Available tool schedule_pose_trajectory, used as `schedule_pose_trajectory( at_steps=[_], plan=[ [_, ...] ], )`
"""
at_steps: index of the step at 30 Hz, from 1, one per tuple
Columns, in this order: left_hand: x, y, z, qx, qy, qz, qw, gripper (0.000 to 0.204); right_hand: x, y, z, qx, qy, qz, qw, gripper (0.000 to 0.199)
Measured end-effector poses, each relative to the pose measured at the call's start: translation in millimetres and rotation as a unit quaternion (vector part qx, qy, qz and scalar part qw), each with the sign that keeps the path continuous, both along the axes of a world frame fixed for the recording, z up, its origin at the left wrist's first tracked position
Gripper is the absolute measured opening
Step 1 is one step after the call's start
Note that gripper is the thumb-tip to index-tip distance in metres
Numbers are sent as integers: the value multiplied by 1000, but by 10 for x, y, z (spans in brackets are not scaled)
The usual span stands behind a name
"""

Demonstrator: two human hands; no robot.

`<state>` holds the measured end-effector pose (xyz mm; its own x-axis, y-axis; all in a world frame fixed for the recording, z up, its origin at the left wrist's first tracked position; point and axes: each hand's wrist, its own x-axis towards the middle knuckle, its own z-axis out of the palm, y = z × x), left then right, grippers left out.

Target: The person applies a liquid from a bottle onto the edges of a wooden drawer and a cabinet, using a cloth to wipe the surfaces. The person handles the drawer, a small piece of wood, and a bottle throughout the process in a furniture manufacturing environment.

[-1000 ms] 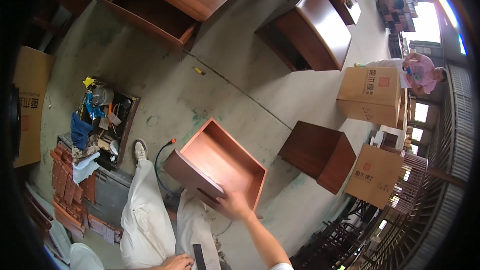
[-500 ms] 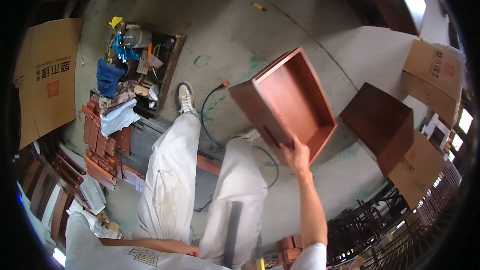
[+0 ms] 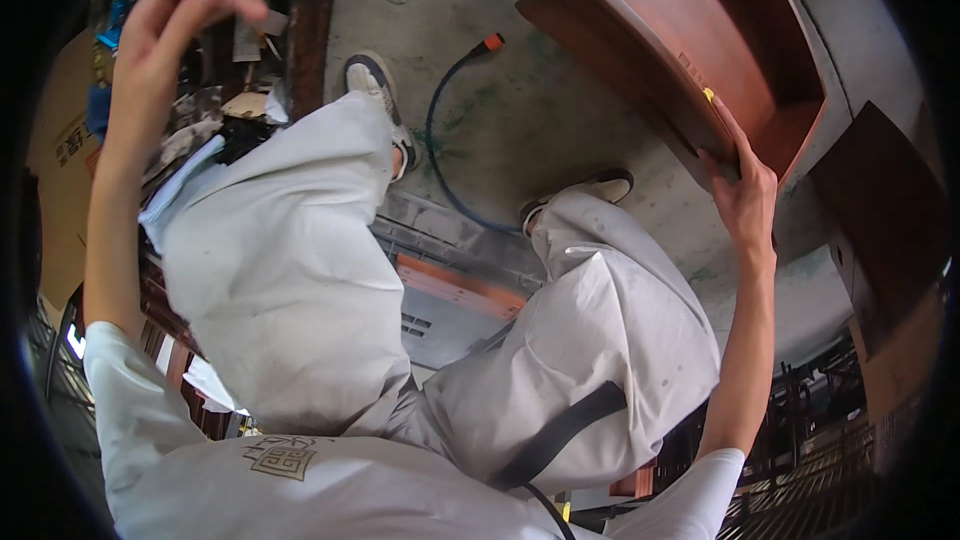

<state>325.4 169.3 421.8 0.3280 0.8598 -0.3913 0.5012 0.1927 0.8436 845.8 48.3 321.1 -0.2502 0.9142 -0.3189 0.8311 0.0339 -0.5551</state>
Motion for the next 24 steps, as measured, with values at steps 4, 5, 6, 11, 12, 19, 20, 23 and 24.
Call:
schedule_pose_trajectory(
  at_steps=[4,5,6,11,12,19,20,23,24],
  plan=[
    [68,199,-812,27,-20,-125,992,32,59,-84,-383,-35,-15,-4,999,71],
    [94,160,-1059,23,-36,-111,993,31,20,-87,-453,15,-23,28,999,71],
    [162,122,-1230,1,-45,-108,993,31,22,-127,-537,17,-29,34,999,71],
    [282,-10,-1691,-45,-56,-86,994,28,-1,-291,-723,26,-39,43,998,72],
    [308,-34,-1731,-57,-55,-82,994,28,-16,-326,-734,21,-45,41,998,71],
    [263,-268,-1941,-110,-22,-93,989,29,-112,-480,-899,52,-65,50,995,68],
    [283,-294,-1981,-112,-4,-96,989,28,-122,-496,-927,57,-67,47,995,68],
    [401,-517,-2251,-118,42,-138,982,27,-130,-528,-905,65,-63,48,995,69],
    [439,-603,-2374,-93,60,-160,981,28,-154,-510,-881,64,-62,48,995,70]
  ],
)
